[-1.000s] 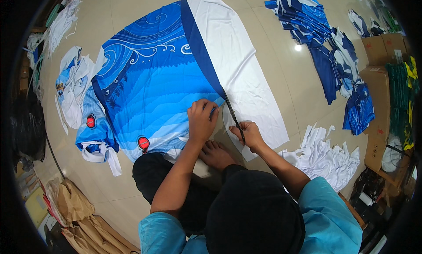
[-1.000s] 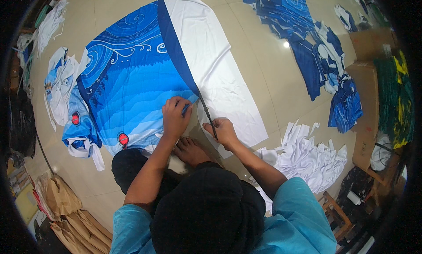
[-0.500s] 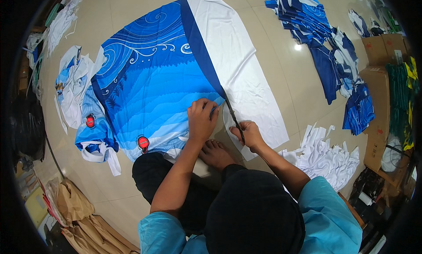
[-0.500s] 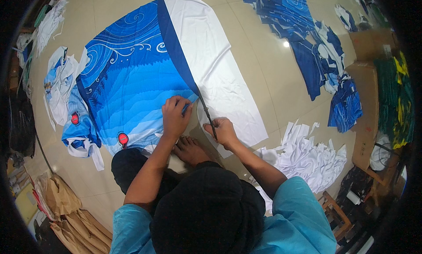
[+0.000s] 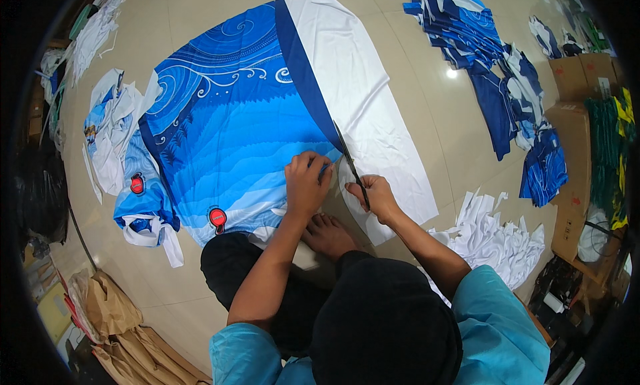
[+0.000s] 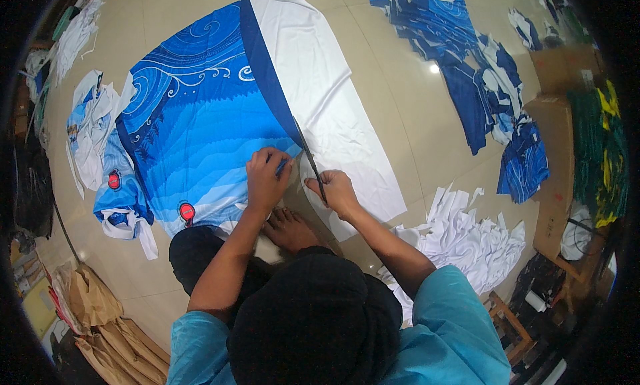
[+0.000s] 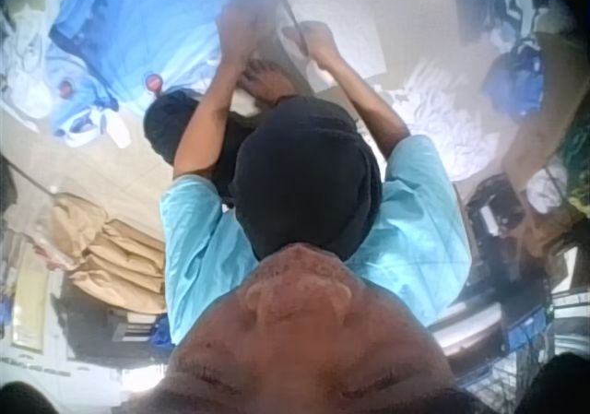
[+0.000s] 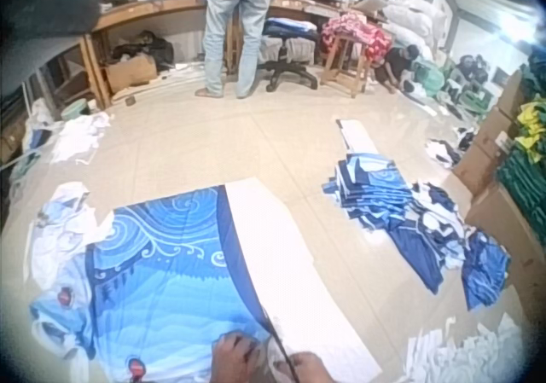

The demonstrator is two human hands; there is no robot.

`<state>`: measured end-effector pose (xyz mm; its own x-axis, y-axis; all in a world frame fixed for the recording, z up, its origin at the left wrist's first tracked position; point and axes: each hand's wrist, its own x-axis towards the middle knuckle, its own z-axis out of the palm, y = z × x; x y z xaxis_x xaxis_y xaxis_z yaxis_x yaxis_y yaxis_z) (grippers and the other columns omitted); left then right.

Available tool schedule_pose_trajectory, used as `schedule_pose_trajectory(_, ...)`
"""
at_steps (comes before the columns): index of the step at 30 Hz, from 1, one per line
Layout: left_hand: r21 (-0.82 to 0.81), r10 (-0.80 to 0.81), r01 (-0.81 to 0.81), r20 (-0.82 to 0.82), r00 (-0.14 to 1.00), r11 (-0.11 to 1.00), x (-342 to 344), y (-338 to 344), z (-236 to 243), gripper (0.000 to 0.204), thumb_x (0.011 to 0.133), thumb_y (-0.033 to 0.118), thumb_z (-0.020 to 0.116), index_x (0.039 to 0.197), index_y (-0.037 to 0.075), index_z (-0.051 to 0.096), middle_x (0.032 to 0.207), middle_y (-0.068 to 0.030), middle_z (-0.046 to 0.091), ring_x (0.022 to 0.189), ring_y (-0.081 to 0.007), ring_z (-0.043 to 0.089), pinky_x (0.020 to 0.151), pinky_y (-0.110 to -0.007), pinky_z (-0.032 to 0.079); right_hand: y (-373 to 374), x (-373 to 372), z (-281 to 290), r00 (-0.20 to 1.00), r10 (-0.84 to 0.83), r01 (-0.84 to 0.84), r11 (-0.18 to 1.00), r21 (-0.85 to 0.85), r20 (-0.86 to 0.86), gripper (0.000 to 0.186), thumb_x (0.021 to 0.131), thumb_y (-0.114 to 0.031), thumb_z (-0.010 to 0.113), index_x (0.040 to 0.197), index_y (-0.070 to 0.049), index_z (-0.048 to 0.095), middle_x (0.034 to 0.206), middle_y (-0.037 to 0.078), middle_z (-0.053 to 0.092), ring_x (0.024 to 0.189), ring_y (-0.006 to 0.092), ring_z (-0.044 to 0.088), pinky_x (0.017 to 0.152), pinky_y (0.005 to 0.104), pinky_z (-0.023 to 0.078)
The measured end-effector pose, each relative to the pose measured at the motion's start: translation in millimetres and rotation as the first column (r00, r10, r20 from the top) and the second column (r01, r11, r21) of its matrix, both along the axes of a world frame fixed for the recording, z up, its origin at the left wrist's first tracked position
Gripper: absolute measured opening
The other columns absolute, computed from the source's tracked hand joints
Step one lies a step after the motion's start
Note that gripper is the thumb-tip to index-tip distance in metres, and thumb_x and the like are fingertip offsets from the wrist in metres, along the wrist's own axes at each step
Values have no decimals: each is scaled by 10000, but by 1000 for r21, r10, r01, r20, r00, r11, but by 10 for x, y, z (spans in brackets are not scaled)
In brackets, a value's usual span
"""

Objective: The person uses shears to cut out pattern pieces from printed fabric and plain white fabric on the floor.

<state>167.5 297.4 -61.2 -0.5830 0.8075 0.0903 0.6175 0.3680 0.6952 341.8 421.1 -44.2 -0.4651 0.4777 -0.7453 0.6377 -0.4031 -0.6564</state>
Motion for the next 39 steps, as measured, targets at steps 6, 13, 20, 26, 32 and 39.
schedule_pose_trajectory(6,1,-4,4,0,1000,1000,-4,-5,-12,142,983,204,805,1105,136,779,1184,-46,677,1146,-291,620,949,-475,429,-15,-50,2,1000,-25,24,999,-26,-19,467,967,-337,887,675,-68,641,572,3,558,469,100,499,442,309,351)
schedule_pose_trajectory(13,19,-7,7,-5,1000,1000,-6,0,-6,140,980,198,802,1103,136,776,1172,-51,675,1138,-296,620,938,-479,428,-22,-48,-30,999,-16,15,1000,-11,-32,445,960,-319,887,680,-62,657,569,1,556,471,97,497,441,313,350)
schedule_pose_trajectory(20,31,-7,7,-6,1000,999,-4,4,5,141,976,187,801,1103,133,775,1168,-55,673,1130,-301,623,931,-483,431,-35,-24,-91,999,-16,16,1000,5,-30,431,957,-294,890,686,-38,675,567,14,567,469,103,508,441,320,356)
schedule_pose_trajectory(26,39,-5,5,-1,1000,999,-13,5,21,132,974,183,805,1083,118,772,1145,-73,672,1123,-320,632,928,-482,442,-37,-43,-45,999,-11,12,1000,9,-45,452,961,-293,888,663,-47,653,558,21,566,459,112,514,440,321,359)
schedule_pose_trajectory(32,28,-10,10,-2,1000,1000,-21,-14,-12,151,969,189,814,1105,132,781,1169,-56,671,1123,-307,628,930,-484,436,31,-174,-28,999,-36,37,999,10,-29,464,946,-317,892,655,-57,641,558,17,565,464,107,508,440,308,350)
schedule_pose_trajectory(39,53,-2,2,5,1000,999,-15,-2,5,139,973,189,815,1096,131,783,1154,-50,674,1111,-301,632,911,-481,432,104,-273,-46,997,-64,64,998,-11,-45,438,938,-308,887,666,-75,634,568,8,559,470,100,496,440,301,345)
